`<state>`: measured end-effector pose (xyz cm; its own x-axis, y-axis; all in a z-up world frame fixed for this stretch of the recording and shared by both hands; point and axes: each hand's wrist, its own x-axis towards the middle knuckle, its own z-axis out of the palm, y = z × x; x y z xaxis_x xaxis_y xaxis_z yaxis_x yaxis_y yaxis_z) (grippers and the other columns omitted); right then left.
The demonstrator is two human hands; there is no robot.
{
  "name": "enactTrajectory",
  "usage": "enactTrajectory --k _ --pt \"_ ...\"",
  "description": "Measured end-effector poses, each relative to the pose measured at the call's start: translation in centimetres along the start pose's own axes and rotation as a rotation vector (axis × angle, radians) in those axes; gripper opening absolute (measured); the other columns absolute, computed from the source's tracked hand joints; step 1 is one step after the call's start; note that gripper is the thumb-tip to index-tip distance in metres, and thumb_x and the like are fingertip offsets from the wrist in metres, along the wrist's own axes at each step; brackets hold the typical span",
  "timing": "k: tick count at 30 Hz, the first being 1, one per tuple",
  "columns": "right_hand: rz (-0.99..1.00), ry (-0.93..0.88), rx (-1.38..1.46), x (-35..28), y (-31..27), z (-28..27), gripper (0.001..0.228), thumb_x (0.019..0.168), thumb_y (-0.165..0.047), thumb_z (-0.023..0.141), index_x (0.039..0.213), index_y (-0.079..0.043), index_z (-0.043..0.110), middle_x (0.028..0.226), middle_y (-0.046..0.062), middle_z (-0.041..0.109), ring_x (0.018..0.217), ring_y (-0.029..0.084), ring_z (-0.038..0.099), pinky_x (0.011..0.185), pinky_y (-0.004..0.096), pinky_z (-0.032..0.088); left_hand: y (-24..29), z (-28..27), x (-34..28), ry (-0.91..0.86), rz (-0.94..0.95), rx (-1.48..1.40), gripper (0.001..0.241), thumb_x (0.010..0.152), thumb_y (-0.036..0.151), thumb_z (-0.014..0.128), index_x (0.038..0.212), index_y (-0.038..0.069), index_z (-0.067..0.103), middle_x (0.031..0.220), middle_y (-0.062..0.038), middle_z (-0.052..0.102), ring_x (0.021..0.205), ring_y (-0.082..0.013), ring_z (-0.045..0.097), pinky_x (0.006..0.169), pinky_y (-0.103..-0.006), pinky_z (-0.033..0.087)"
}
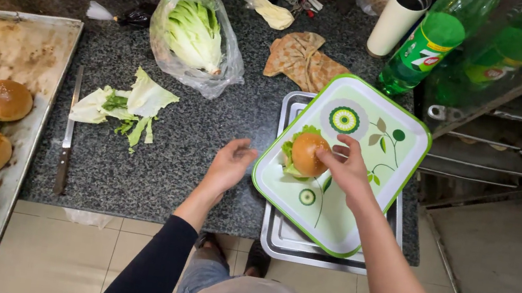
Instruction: The person assembles multiple burgers by placing lettuce, microwaved meat patties, and sauce on buns.
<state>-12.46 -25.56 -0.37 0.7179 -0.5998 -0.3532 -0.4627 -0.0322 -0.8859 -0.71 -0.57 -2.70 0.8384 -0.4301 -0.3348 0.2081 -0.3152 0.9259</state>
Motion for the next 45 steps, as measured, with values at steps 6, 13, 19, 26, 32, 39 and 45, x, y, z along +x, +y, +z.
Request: enactTrajectory --k 6,13,19,26,32,39,45 --pt "-0.308 0.253 0.006 1.6 0.4 0.0 0.050 0.089 -0.027 0.079 0.132 -0.008 0.060 0.123 0.007 0.065 0.111 0.016 0.059 0.093 0.031 0.049 2.8 -1.0 -1.0 0.037 -0.009 0.039 0.051 0.095 0.028 0.067 0.138 0.002 0.058 0.136 -0.014 0.066 0.126 -0.0226 0.062 0.104 -0.0341 0.048" --pt "-0.470 0.141 0.208 2.7 -6.1 5.9 0.027 0.098 -0.017 0.070 0.122 -0.009 0.063 0.106 0.002 0.067 0.095 0.011 0.062 0.084 0.027 0.053 0.9 -7.6 -1.5 0.197 0.063 -0.045 0.050 0.095 0.028 0.067 0.138 0.003 0.059 0.135 -0.013 0.067 0.123 -0.0206 0.065 0.100 -0.0327 0.051" --pt "-0.319 -0.317 0.317 3.0 -9.9 16.3 0.027 0.096 -0.019 0.069 0.121 -0.010 0.064 0.098 0.001 0.069 0.082 0.011 0.066 0.066 0.027 0.053 -3.4 -18.4 -3.5 0.476 0.032 -0.042 0.043 0.094 0.026 0.070 0.128 0.001 0.067 0.117 -0.011 0.076 0.104 -0.0180 0.070 0.092 -0.0307 0.053" --pt "-0.280 -0.531 0.039 6.2 -8.2 29.2 0.037 0.093 -0.026 0.072 0.124 -0.009 0.066 0.098 0.003 0.070 0.081 0.014 0.067 0.067 0.030 0.055 -5.2 -28.2 -4.9 0.633 0.004 -0.020 0.039 0.095 0.025 0.069 0.125 0.000 0.068 0.115 -0.010 0.076 0.105 -0.0169 0.070 0.091 -0.0295 0.053" --pt "-0.517 -0.342 -0.349 8.6 -8.0 36.7 0.042 0.088 -0.029 0.076 0.122 -0.007 0.066 0.113 0.011 0.073 0.095 0.024 0.074 0.083 0.038 0.058 -5.5 -33.0 -1.5 0.539 0.014 0.202 0.030 0.095 0.026 0.068 0.115 0.005 0.073 0.105 -0.013 0.079 0.097 -0.0215 0.076 0.085 -0.0327 0.057" --pt "-0.648 -0.150 -0.674 7.2 -11.3 40.5 0.040 0.086 -0.019 0.074 0.123 -0.009 0.066 0.122 0.018 0.066 0.111 0.041 0.063 0.093 0.049 0.052 -3.3 -32.3 0.5 0.254 0.126 0.798 0.032 0.094 0.040 0.071 0.096 0.009 0.080 0.095 -0.015 0.075 0.087 -0.0364 0.072 0.078 -0.0473 0.057" --pt "-0.750 -0.168 -0.709 7.2 -10.6 40.3 0.061 0.083 -0.020 0.076 0.138 -0.003 0.054 0.129 0.023 0.062 0.114 0.047 0.055 0.100 0.053 0.045 -0.2 -29.3 1.4 0.309 0.046 0.870 0.085 0.077 0.056 0.080 0.122 -0.012 0.054 0.110 -0.024 0.059 0.087 -0.0386 0.069 0.066 -0.0471 0.059"
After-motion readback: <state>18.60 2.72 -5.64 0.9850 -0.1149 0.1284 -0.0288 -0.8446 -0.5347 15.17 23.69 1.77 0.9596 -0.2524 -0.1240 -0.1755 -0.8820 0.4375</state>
